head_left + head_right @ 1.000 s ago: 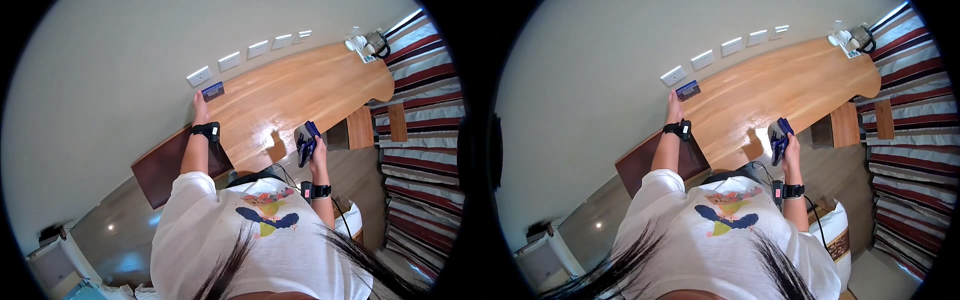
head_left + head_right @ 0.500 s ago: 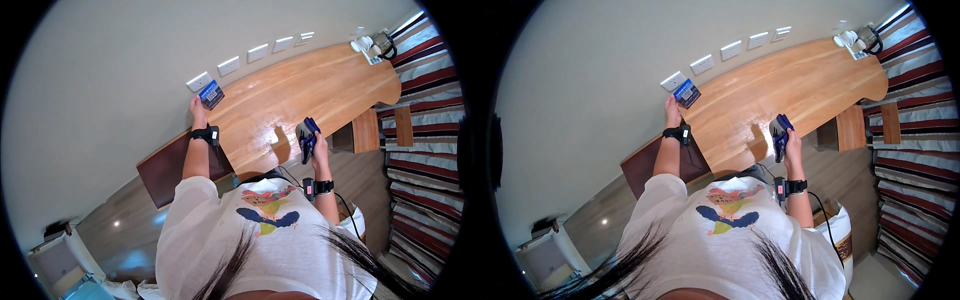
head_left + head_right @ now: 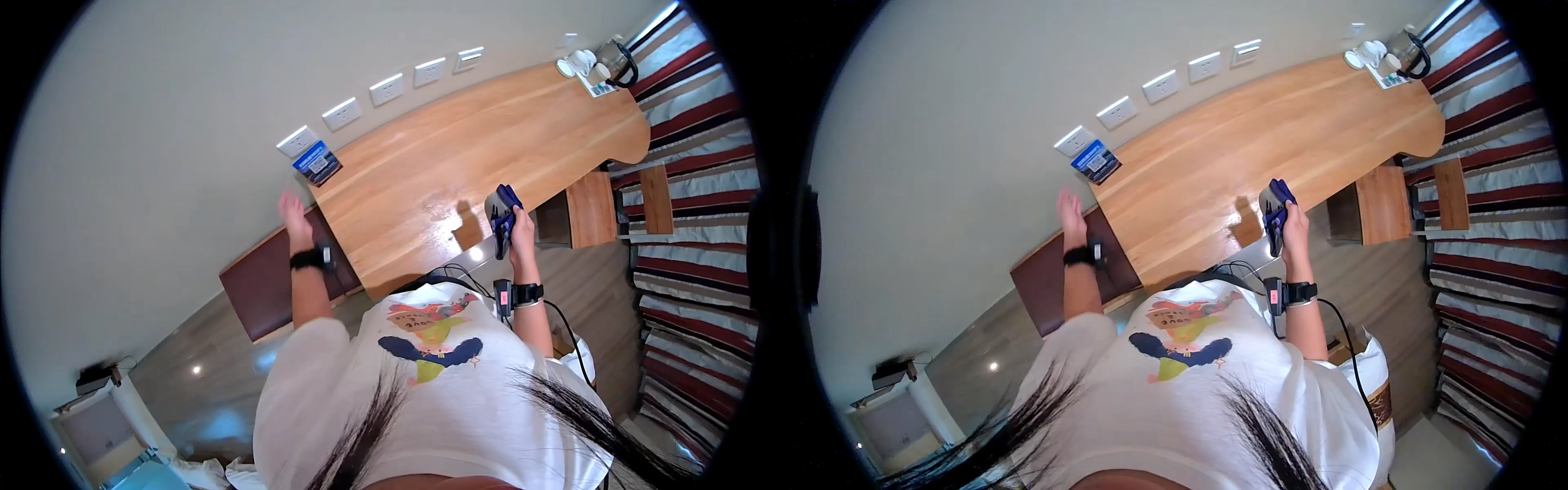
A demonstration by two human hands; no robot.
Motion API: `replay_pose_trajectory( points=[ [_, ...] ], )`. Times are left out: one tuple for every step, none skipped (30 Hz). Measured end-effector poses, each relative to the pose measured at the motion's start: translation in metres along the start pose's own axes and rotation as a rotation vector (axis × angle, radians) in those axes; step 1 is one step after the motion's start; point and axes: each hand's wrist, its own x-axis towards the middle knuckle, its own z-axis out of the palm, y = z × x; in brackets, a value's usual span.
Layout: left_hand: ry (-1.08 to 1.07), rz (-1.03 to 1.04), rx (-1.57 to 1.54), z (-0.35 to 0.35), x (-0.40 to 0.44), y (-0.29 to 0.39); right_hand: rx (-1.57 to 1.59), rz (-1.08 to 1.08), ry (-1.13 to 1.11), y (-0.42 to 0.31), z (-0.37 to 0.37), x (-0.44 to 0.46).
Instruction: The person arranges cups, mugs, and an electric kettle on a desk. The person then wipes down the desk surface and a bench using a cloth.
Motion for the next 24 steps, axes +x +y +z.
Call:
replay_pose_trajectory(
  points=[
    [0.005,0.024,-0.019,-0.012,-0.014,-0.003,-0.076,-0.062,0.046,0.002,-0.01,0.01],
    [0.073,0.009,0.001,-0.017,-0.041,0.002,-0.066,-0.067,0.053,-0.004,-0.015,0.016],
    [0.051,0.033,-0.012,-0.034,-0.059,-0.005,-0.016,-0.079,0.093,-0.008,-0.019,0.021],
    [0.143,0.051,-0.015,-0.041,-0.079,-0.012,0.031,-0.093,0.132,-0.013,-0.026,0.03],
    [0.203,0.086,0.026,-0.053,-0.097,-0.023,0.047,-0.166,0.21,0.003,-0.037,0.055],
    [0.245,0.062,0.085,-0.063,-0.116,-0.033,0.016,-0.235,0.212,0.004,-0.042,0.066],
    [0.262,0.044,0.101,-0.073,-0.135,-0.04,-0.131,-0.37,0.246,0.015,-0.051,0.086],
    [0.267,0.041,0.109,-0.081,-0.147,-0.049,-0.282,-0.496,0.272,0.027,-0.058,0.1],
    [0.29,0.038,0.12,-0.092,-0.156,-0.057,-0.227,-0.458,0.203,0.024,-0.051,0.095],
    [0.324,0.034,0.135,-0.106,-0.169,-0.06,-0.175,-0.41,0.127,0.018,-0.038,0.083],
    [0.361,0.05,0.149,-0.107,-0.184,-0.056,-0.155,-0.365,0.04,0.023,-0.029,0.078],
    [0.396,0.054,0.159,-0.107,-0.196,-0.049,-0.523,-0.628,0.036,0.072,-0.036,0.115],
    [0.373,0.101,0.174,-0.111,-0.206,-0.043,-0.739,-0.591,-0.085,0.074,-0.024,0.104],
    [0.346,0.146,0.189,-0.116,-0.216,-0.037,-0.952,-0.555,-0.207,0.078,-0.011,0.091],
    [0.339,0.198,0.227,-0.123,-0.22,-0.033,-1.016,-0.524,-0.252,0.093,-0.001,0.086],
    [0.354,0.204,0.229,-0.128,-0.226,-0.029,-1.079,-0.5,-0.291,0.108,0.009,0.083],
    [0.382,0.216,0.225,-0.133,-0.232,-0.023,-1.039,-0.557,-0.289,0.119,0.016,0.082],
    [0.407,0.225,0.221,-0.138,-0.239,-0.02,-1.035,-0.559,-0.297,0.119,0.022,0.08],
    [0.407,0.229,0.222,-0.146,-0.246,-0.019,-0.892,-0.532,-0.262,0.113,0.028,0.076],
    [0.422,0.22,0.193,-0.152,-0.253,-0.02,-0.75,-0.507,-0.218,0.104,0.033,0.073],
    [0.435,0.206,0.155,-0.154,-0.257,-0.024,-0.585,-0.463,-0.227,0.092,0.036,0.072],
    [0.433,0.199,0.135,-0.151,-0.264,-0.024,-0.599,-0.479,-0.224,0.078,0.04,0.073],
    [0.403,0.218,0.149,-0.153,-0.275,-0.023,-0.391,-0.45,-0.173,0.066,0.046,0.074],
    [0.376,0.239,0.167,-0.153,-0.288,-0.019,-0.181,-0.414,-0.125,0.056,0.05,0.078]
  ],
)
